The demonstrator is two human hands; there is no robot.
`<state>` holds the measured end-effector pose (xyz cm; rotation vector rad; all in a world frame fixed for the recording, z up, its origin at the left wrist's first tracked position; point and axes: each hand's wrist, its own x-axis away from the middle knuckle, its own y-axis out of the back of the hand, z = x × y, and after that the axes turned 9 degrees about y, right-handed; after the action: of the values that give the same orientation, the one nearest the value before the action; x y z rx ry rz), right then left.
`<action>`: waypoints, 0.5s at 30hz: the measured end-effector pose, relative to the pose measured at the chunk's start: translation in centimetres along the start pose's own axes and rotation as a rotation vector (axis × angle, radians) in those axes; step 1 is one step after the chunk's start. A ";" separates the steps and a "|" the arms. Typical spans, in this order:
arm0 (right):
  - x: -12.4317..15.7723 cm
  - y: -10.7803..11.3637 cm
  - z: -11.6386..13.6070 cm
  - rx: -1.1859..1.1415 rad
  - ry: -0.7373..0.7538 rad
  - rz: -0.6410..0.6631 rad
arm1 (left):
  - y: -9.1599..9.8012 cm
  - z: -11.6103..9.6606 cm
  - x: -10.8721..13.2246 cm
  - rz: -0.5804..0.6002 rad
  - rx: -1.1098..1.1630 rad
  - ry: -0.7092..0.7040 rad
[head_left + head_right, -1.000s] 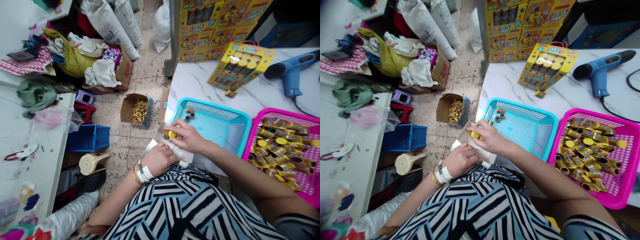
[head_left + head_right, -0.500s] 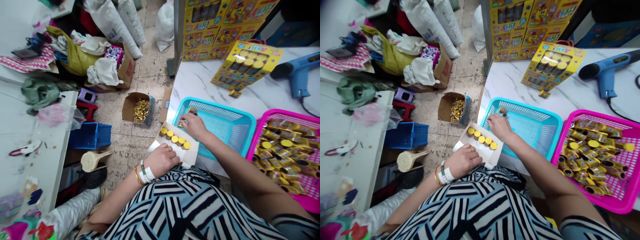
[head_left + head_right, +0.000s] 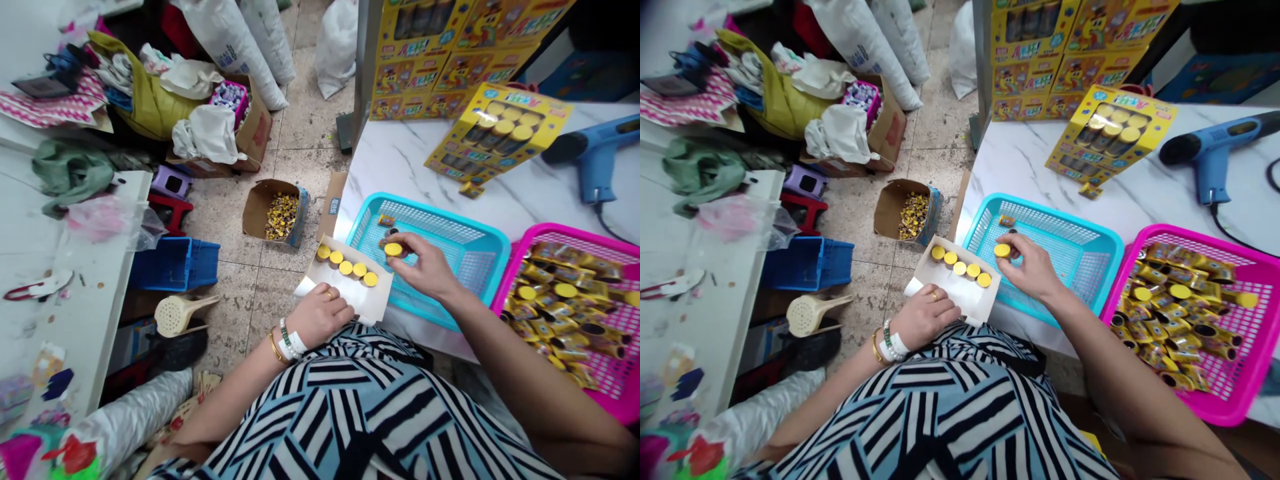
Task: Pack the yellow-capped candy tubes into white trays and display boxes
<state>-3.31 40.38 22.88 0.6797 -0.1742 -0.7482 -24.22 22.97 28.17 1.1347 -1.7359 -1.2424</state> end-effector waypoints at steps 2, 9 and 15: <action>0.5 1.6 2.9 -0.117 0.070 0.114 | 0.1 -0.1 -0.2 0.010 0.009 -0.020; 1.7 -0.6 6.2 0.122 0.263 0.615 | 1.8 -0.7 -1.7 0.084 -0.018 -0.121; 1.5 -1.2 5.3 0.083 0.371 0.657 | 2.1 -1.4 -2.0 0.101 -0.075 -0.130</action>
<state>-4.87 36.08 26.11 0.7700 -0.0788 0.0185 -22.73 24.66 30.44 0.9293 -1.8028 -1.3327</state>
